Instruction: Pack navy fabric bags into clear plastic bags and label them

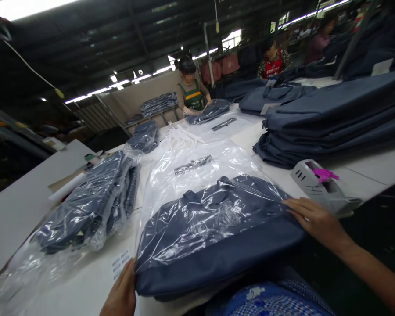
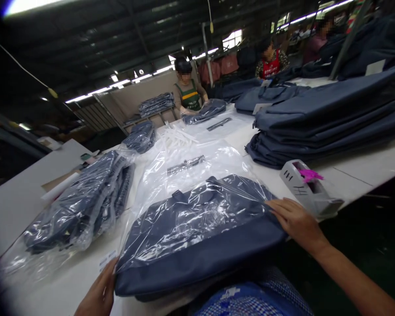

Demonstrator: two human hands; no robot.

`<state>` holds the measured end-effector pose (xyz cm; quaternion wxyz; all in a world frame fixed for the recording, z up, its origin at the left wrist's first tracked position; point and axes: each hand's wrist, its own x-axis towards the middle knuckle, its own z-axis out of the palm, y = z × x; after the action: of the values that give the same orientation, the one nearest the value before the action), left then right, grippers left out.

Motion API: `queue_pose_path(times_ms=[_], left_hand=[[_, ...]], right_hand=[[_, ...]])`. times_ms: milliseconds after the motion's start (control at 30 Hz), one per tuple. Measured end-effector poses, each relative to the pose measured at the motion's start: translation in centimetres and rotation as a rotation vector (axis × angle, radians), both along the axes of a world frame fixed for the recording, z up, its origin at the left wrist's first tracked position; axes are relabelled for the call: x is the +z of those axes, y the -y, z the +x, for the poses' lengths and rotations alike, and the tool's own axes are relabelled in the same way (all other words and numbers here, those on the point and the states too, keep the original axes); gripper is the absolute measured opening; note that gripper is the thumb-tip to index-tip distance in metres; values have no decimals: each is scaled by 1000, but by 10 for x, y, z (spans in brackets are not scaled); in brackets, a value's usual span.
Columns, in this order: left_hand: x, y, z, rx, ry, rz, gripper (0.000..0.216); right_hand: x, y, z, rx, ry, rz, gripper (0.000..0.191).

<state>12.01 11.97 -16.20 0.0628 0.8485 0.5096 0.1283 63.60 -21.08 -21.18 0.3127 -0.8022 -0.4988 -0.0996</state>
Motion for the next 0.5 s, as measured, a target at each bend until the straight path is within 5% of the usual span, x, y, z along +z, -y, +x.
queue_pose_path(times_ms=[167, 300, 500], left_hand=[[28, 24, 60, -349, 77, 163, 51], [29, 61, 133, -633, -23, 123, 49], [-11, 65, 226, -768, -299, 5, 53]], right_hand=[[35, -49, -62, 300, -135, 63, 30], [37, -84, -123, 639, -244, -92, 28], [23, -107, -150, 510, -241, -272, 26]])
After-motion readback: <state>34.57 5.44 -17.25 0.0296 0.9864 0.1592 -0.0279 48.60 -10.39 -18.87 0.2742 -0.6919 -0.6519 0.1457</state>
